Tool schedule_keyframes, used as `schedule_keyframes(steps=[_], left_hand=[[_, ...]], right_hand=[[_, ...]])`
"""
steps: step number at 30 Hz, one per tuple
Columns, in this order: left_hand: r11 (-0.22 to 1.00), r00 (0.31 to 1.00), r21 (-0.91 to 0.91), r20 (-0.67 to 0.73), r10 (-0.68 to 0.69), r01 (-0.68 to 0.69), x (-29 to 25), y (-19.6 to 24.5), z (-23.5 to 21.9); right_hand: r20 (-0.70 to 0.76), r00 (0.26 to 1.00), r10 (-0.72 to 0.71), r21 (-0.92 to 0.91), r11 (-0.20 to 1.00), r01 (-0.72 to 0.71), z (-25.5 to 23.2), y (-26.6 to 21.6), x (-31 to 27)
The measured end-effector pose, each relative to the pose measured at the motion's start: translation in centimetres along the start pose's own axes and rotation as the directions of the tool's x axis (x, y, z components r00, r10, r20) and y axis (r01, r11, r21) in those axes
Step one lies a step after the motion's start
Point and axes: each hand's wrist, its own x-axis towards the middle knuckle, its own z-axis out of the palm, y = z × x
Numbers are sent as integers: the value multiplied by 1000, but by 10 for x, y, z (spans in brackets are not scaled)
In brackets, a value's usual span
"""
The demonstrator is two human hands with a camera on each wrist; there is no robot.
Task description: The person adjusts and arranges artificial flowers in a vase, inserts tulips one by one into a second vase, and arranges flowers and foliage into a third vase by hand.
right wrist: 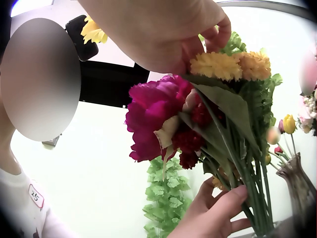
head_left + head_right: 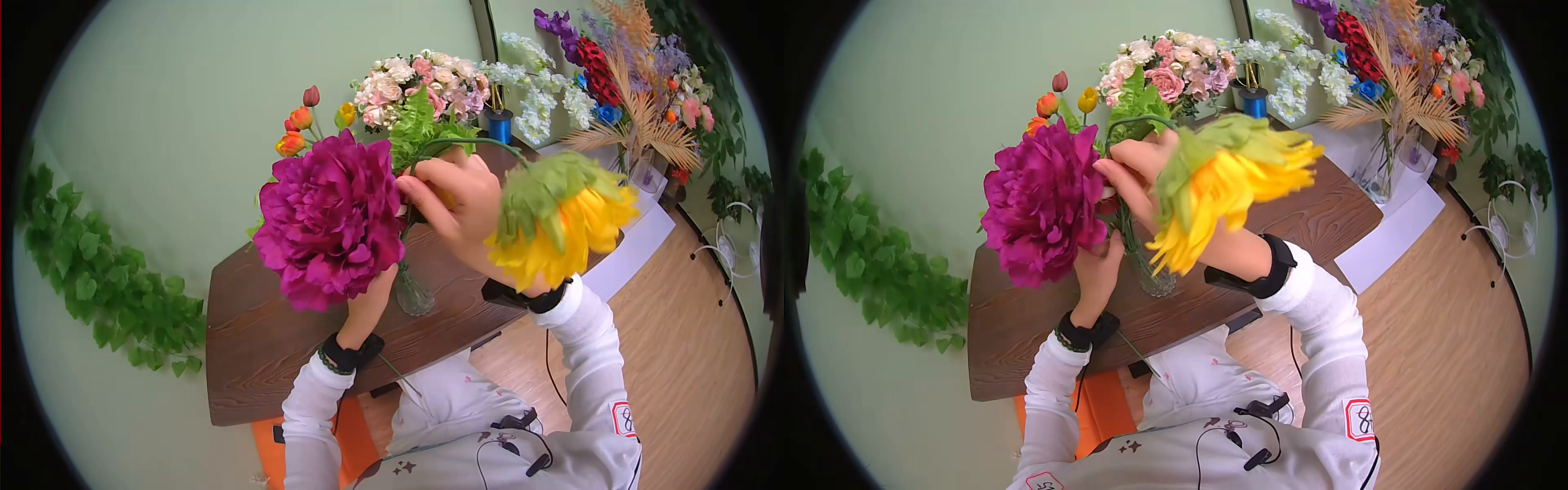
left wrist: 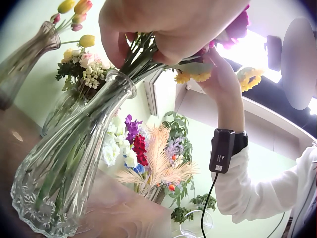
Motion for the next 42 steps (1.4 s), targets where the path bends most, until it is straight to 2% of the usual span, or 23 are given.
schedule_keyframes(steps=[4,5,6,8,9,15,16,18,21,23,27,28,29,30,33,34,35,37,38,39,40,41,42], left_hand=[[988,998,-136,25,-64,67,-1,-2,-4],[982,994,-161,67,-88,98,-2,-5,-4],[982,994,-160,67,-88,97,-3,-8,-4],[955,992,274,78,95,-113,-9,-14,-2],[955,992,274,78,95,-114,-11,-18,0],[988,966,-51,224,-133,147,-20,-38,12],[953,965,-239,228,-129,184,-18,-35,13],[962,971,-228,215,-104,153,-16,-26,9],[990,974,-105,215,-67,91,-13,-22,6],[879,911,-348,363,-195,326,-11,-16,0],[851,877,-337,409,-252,402,-23,-29,4],[983,963,-156,264,-48,92,-24,-28,4],[974,967,75,164,197,-211,-24,-25,2],[982,964,-173,265,-28,76,-17,-10,-7],[987,974,83,193,120,-138,-20,-39,0],[996,952,-74,305,-16,41,-27,-40,4],[996,952,-75,304,-17,41,-29,-42,6],[995,954,101,300,-14,-17,-35,-52,14],[835,921,438,342,188,-333,-31,-52,14],[836,921,438,341,187,-331,-30,-49,17],[994,982,93,183,45,-63,-31,-43,21],[937,984,-303,91,-154,175,-28,-35,20],[992,991,-100,122,-60,72,-22,-28,11]], right_hand=[[9,1000,-8,21,1000,7,4,-2,3],[-5,982,-188,-164,969,185,11,13,-5],[-41,989,-145,-66,988,142,23,22,-11],[-72,993,-97,33,994,100,27,25,-13],[7,992,-129,-57,990,129,21,21,-10],[151,986,-65,-238,966,100,19,25,-8],[112,987,-117,-217,966,139,19,27,-9],[3,995,-100,8,995,100,11,17,-10],[99,968,-230,-41,971,235,32,36,-12],[118,979,-166,-236,953,190,18,24,-9],[188,982,-11,-262,963,61,24,19,-9],[189,982,-7,-253,966,56,22,16,-10],[190,982,-9,-253,966,58,21,15,-11],[178,984,-17,-250,966,62,21,14,-12],[151,988,-22,-254,965,60,22,13,-10],[126,991,-46,-267,961,78,23,17,-10],[101,992,-70,-281,955,96,25,20,-9],[72,995,-67,-283,955,84,28,24,-8],[58,989,-134,-299,943,145,27,24,-8],[45,979,-200,-316,927,204,26,25,-7],[74,979,-188,-316,927,201,21,22,-6],[112,981,-156,-278,943,182,19,18,-4],[72,983,-171,-271,945,184,22,21,-4]])
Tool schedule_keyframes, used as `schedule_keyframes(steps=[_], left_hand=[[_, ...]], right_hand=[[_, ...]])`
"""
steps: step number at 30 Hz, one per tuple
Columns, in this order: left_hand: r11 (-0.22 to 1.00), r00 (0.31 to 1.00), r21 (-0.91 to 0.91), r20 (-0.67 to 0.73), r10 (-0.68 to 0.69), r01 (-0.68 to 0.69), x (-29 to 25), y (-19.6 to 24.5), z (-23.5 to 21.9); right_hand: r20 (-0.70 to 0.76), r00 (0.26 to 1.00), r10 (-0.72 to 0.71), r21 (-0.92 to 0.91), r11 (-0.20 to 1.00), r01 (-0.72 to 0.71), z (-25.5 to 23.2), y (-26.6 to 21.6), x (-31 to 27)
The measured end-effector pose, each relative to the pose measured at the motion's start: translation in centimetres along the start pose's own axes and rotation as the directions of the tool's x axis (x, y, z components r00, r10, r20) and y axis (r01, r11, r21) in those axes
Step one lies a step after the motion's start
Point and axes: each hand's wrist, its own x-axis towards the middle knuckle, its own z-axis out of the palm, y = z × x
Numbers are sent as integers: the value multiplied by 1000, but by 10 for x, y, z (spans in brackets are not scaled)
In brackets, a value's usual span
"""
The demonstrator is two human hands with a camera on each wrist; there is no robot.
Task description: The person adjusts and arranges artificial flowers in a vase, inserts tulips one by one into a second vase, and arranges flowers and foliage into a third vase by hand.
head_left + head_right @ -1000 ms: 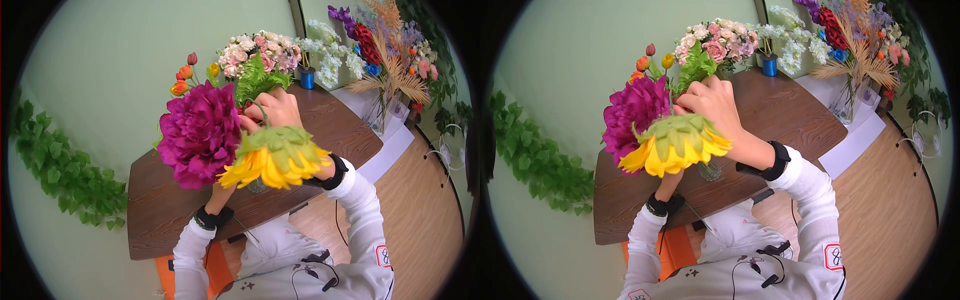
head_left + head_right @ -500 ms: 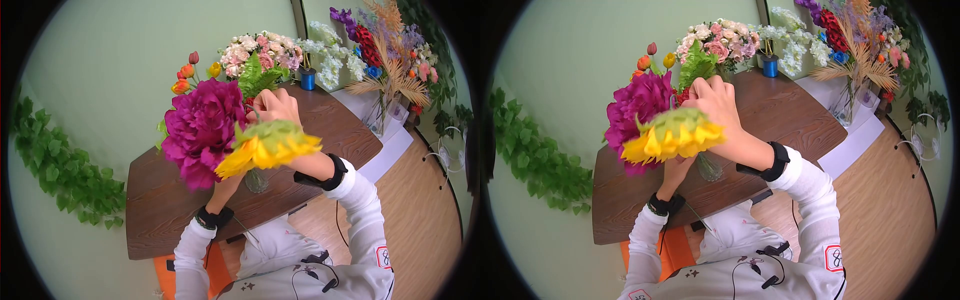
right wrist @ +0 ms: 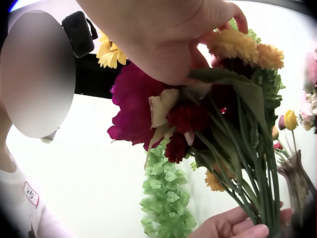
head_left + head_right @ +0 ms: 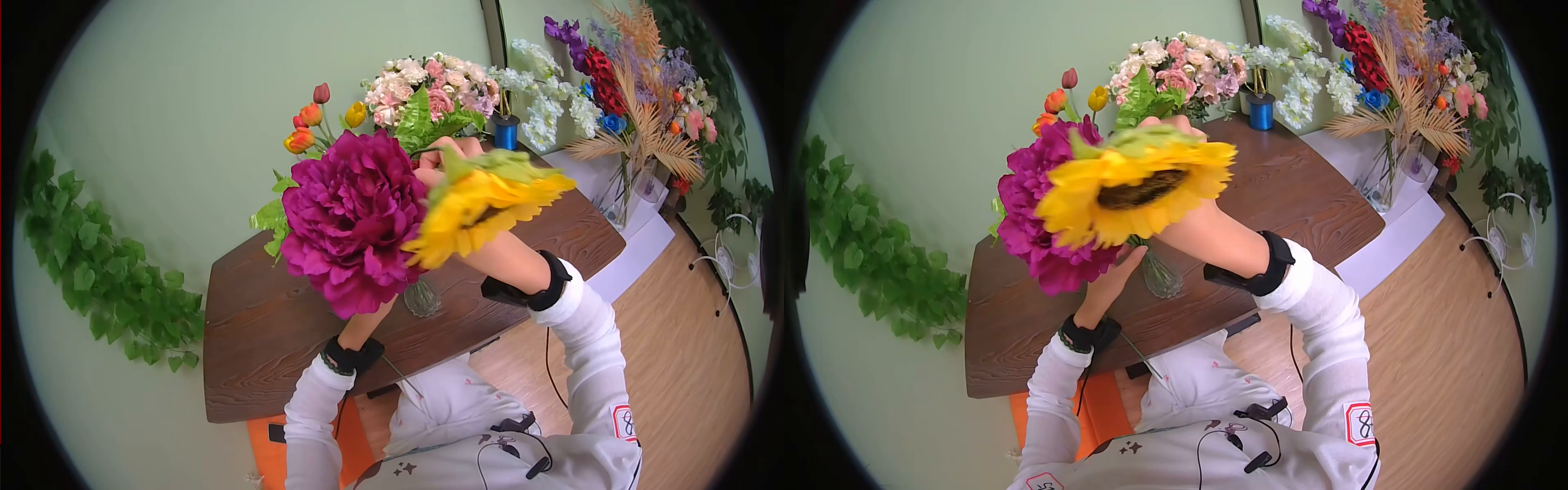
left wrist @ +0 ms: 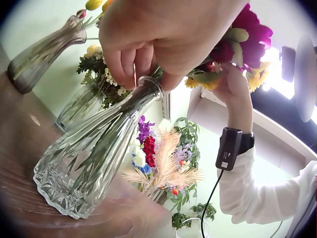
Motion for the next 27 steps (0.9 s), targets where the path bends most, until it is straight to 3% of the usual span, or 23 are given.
schedule_keyframes(steps=[3,5,7,8,9,10,12,13,14,15,16,18,19,22,24,27], left_hand=[[996,998,-85,-63,0,-5,3,7,-2],[985,995,-167,-92,-47,31,3,5,6],[966,988,-249,-117,-96,65,3,4,6],[988,990,112,-90,112,-102,6,12,-3],[853,955,449,9,295,-267,8,16,-9],[853,956,449,9,294,-266,7,10,-8],[995,996,72,-59,71,-67,7,1,-6],[995,996,73,-58,71,-67,7,-2,-5],[881,955,386,8,295,-275,11,4,-9],[630,870,636,141,472,-445,14,8,-11],[630,870,636,141,472,-445,13,7,-11],[824,945,471,72,320,-315,10,6,-12],[823,945,472,72,320,-315,9,6,-12],[981,991,136,1,137,-136,8,9,-9],[994,1000,-106,-7,3,-4,7,13,-6],[874,982,-448,47,-185,187,9,20,-5]], right_hand=[[-29,999,17,-35,999,-18,5,-1,3],[30,990,136,100,985,-138,-3,-7,9],[86,988,128,117,984,-137,-2,-4,7],[96,979,181,222,955,-199,3,-5,5],[111,966,233,324,911,-256,6,-6,4],[85,973,213,411,883,-229,1,-5,4],[124,979,164,402,893,-201,-1,-6,-5],[163,980,116,393,903,-172,-1,-5,-8],[163,980,118,393,903,-174,-1,-5,-9],[160,981,110,282,947,-152,0,-5,-9],[158,982,100,167,978,-127,1,-6,-8],[166,976,137,210,963,-171,6,-5,-3],[177,969,173,252,944,-214,7,-5,-2],[237,947,218,299,911,-285,6,-3,-5],[268,933,240,320,892,-321,6,-3,-9],[245,939,241,328,891,-314,6,-3,-17]])
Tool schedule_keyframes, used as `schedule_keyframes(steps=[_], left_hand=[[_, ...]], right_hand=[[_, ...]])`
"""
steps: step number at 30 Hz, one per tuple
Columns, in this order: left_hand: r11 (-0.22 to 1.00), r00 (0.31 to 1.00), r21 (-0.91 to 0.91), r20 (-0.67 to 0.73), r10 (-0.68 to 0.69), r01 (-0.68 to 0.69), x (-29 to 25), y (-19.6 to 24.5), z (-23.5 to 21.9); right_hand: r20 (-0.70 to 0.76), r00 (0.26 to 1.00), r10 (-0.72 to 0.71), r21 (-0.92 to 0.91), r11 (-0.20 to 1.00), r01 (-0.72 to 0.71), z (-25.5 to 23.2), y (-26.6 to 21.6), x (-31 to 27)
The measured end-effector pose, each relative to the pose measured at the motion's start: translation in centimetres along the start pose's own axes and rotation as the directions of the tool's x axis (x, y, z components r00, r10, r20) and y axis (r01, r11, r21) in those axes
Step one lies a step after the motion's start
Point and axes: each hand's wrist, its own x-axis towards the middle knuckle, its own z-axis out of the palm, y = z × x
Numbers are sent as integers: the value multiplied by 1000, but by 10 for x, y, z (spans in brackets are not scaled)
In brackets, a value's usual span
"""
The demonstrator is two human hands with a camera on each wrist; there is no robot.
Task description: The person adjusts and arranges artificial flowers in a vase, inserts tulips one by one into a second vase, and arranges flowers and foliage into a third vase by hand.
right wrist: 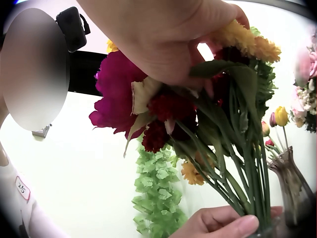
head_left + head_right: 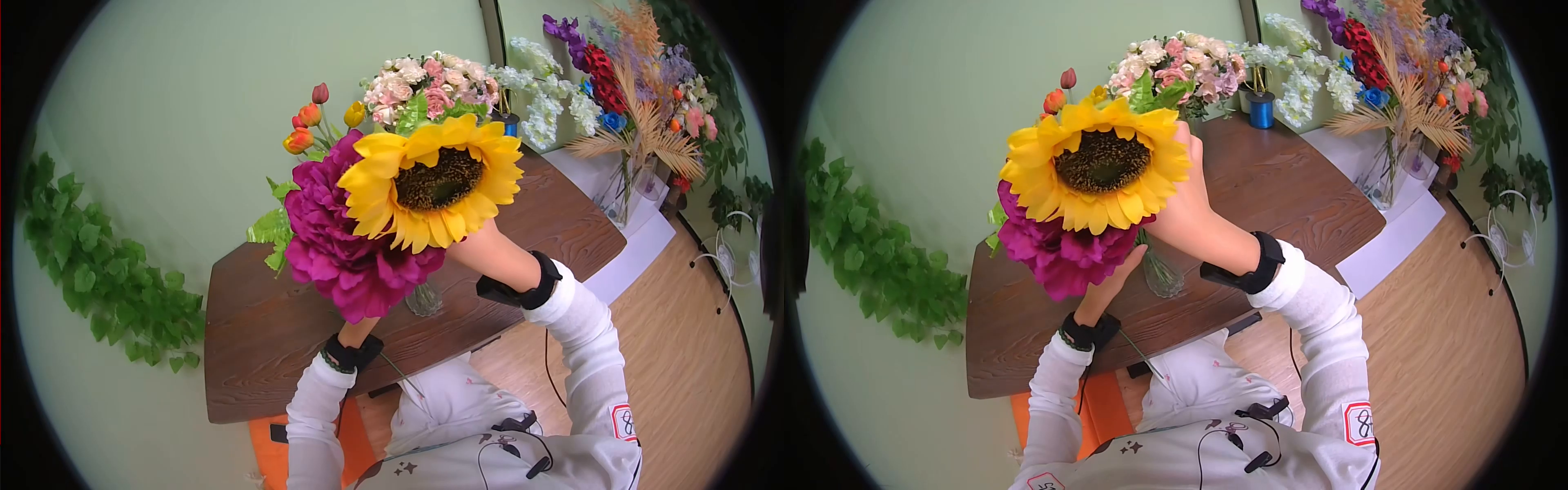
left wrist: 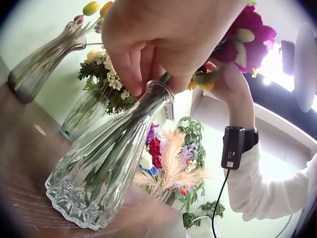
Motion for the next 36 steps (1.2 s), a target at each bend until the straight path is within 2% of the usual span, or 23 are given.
schedule_keyframes(steps=[1,2,3,6,7,9,10,12,13,14,15,18,19,21,22,24,26,27,28,30,31,33,36], left_hand=[[1000,1000,0,2,3,-3,2,4,0],[960,986,227,59,155,-165,6,15,-2],[844,947,429,148,285,-321,8,21,-3],[797,950,517,155,272,-312,5,23,-6],[795,949,517,158,275,-316,3,12,-7],[916,985,363,67,159,-172,2,-3,-7],[915,985,363,69,160,-174,-1,-10,-7],[929,998,371,56,-2,-19,-1,16,-3],[928,998,371,57,-3,-19,-2,4,-2],[908,993,402,10,120,-114,-3,-19,-2],[876,969,437,-34,243,-204,-2,-26,-2],[860,970,457,36,239,-228,-1,-33,-8],[859,970,457,38,240,-231,-2,-36,-11],[814,998,580,68,5,-44,-7,-44,-14],[813,998,580,68,6,-45,-6,-49,-14],[840,958,467,59,282,-276,-1,-49,-12],[846,963,464,70,262,-264,-4,-43,-12],[851,966,460,81,244,-253,-4,-37,-11],[851,966,459,83,246,-256,-3,-31,-12],[786,956,545,160,244,-292,0,-16,-15],[786,956,545,161,245,-293,-1,-36,-21],[695,915,596,296,276,-402,-9,-91,-35],[607,937,714,251,243,-349,-13,-81,-25]], right_hand=[[-13,1000,-10,-12,1000,10,3,5,-2],[-26,999,-21,-23,1000,20,4,6,-3],[-27,999,-20,-23,1000,20,3,6,-3],[-39,999,9,-48,999,-11,3,3,-5],[-45,997,68,-75,995,-71,4,2,-7],[-56,991,125,-102,986,-130,11,7,-12],[-105,987,118,-162,978,-134,20,15,-16],[-155,982,111,-220,965,-144,32,24,-19],[-263,963,62,-65,995,-82,37,28,-18],[-373,927,30,84,996,2,39,29,-17],[-375,927,30,85,996,3,38,29,-18],[-80,983,164,31,986,-162,33,29,-27],[-83,983,164,31,986,-162,34,29,-28],[-154,988,29,-1,1000,-30,41,32,-32],[-187,982,-39,-20,999,36,45,35,-35],[-148,988,35,72,997,-25,47,36,-39],[-50,991,121,278,955,-102,42,32,-43],[30,999,35,200,979,-41,48,44,-49],[27,999,35,197,980,-40,50,47,-49],[-154,979,132,593,805,-15,48,30,-34],[-410,903,130,-47,985,-163,35,-3,-17],[-453,881,138,-87,976,-198,40,-1,-17],[-578,803,144,-194,932,-306,50,7,-18]])
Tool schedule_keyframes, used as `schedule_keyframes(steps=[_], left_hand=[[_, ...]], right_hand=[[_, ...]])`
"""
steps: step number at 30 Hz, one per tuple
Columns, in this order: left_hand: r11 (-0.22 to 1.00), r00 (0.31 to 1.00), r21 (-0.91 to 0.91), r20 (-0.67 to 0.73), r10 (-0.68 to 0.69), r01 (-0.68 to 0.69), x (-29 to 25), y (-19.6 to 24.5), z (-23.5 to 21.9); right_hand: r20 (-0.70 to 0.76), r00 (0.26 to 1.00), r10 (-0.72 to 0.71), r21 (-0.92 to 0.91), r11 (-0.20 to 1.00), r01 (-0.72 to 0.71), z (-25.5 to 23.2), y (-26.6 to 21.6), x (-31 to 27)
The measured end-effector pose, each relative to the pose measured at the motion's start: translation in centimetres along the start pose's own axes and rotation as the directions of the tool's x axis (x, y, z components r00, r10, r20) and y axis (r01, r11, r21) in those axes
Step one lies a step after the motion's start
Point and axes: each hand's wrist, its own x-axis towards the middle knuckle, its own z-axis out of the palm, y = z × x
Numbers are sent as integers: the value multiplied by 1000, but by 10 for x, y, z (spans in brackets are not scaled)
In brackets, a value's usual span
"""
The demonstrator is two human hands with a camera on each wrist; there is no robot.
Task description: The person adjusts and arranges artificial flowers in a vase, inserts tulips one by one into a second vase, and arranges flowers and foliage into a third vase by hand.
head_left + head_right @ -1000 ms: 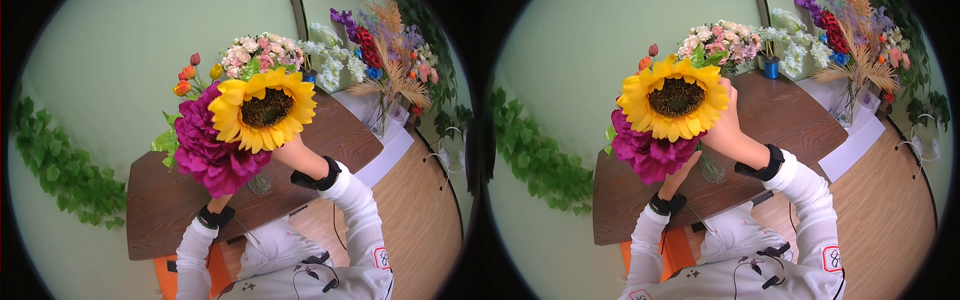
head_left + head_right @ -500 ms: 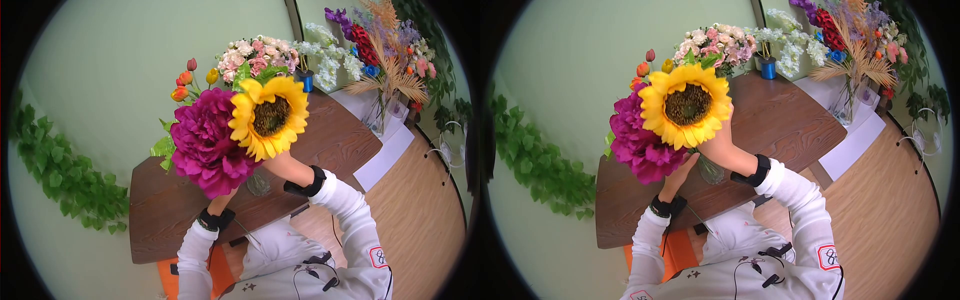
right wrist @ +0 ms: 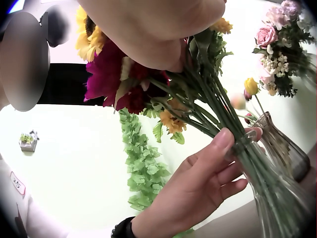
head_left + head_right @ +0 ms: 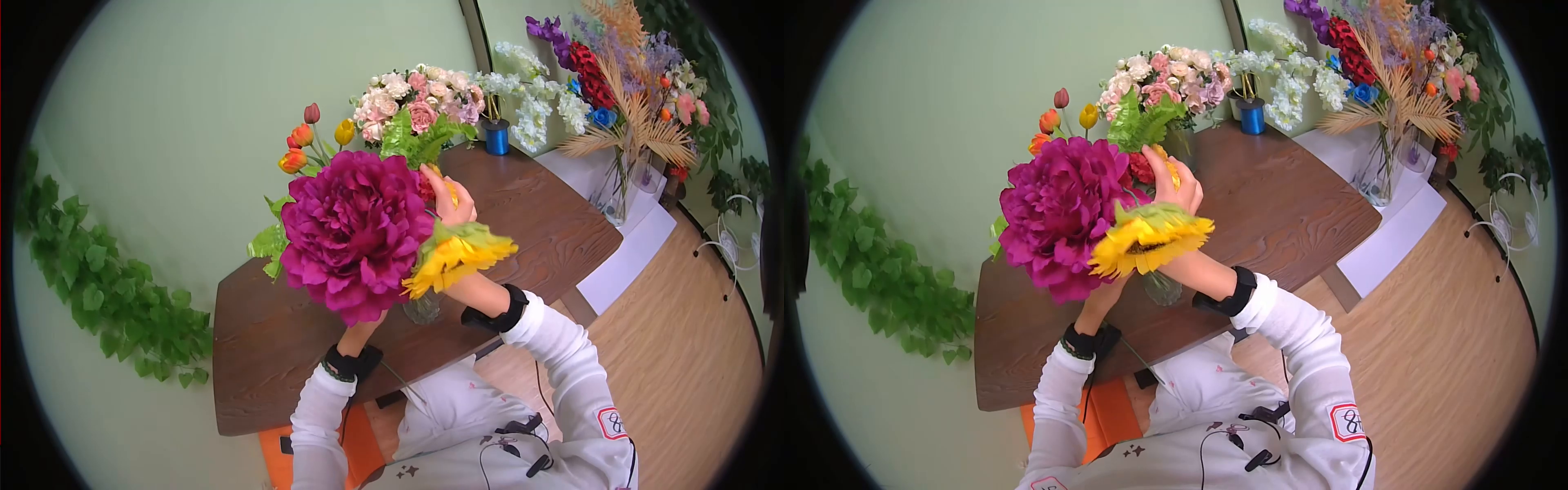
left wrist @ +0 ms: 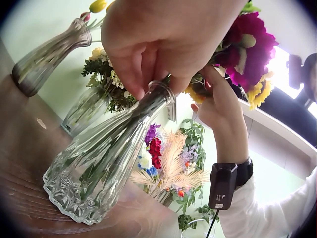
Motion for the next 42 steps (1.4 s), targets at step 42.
schedule_keyframes(steps=[42], left_hand=[[931,982,-326,-33,-185,165,12,23,-14]], right_hand=[[43,987,-154,263,955,138,-9,28,7]])
